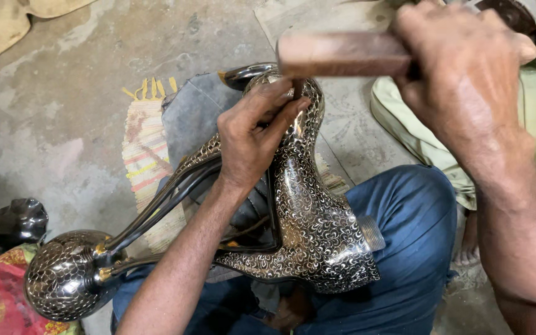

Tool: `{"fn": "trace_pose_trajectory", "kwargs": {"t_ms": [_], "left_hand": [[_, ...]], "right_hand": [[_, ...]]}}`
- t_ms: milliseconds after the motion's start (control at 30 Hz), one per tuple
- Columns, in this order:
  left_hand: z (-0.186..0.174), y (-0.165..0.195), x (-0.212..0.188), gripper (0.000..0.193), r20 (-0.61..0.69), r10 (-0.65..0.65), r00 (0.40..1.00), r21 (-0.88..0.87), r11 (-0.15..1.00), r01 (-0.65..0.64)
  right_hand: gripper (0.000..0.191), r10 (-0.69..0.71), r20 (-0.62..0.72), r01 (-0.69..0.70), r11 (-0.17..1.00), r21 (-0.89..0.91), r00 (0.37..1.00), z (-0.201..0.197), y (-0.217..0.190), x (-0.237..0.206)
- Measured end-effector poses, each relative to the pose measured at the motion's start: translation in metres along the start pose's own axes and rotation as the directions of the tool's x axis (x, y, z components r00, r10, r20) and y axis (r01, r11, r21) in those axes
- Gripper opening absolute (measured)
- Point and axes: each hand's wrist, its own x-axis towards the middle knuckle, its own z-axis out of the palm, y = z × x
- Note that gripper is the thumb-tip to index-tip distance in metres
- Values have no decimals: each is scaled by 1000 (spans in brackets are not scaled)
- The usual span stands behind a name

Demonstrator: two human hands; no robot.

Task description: The person uses a wooden mallet to repeatedly strike a metal chisel held against a silver-colored metal object shaped like a bird. The person holds the object steady with one hand while hammering the chisel with the other to create a textured pattern on the surface.

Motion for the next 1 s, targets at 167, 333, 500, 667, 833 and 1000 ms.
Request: {"fn": "trace_pose_trajectory", "kwargs": {"t_ms": [167, 333, 500, 667, 833, 1000], "left_hand": [[1, -3, 0, 34, -17, 31, 999, -4, 1000, -31], [2, -5, 0, 32, 6, 14, 1000, 28, 999, -15], [1, -4, 0, 31, 17, 7, 1000, 22, 1000, -7], [1, -3, 1, 28, 13, 27, 1000, 64, 998, -28], [0, -1, 0, 30, 0, 21, 1000, 18, 1000, -21], [0, -1, 1, 32, 1, 48, 999, 33, 998, -48]], "right_hand": [[23, 65, 41, -76, 922, 379, 997, -9, -5, 8], [32, 163, 27, -157, 876, 456, 986, -16, -11, 13], [39, 1, -14, 1, 989, 146, 1000, -12, -7, 8], [41, -2, 139, -3, 999, 36, 990, -6, -6, 4], [45, -3, 30, -1, 990, 141, 1000, -7, -10, 4], [38, -5, 77, -1, 997, 76, 997, -5, -9, -1]]}}
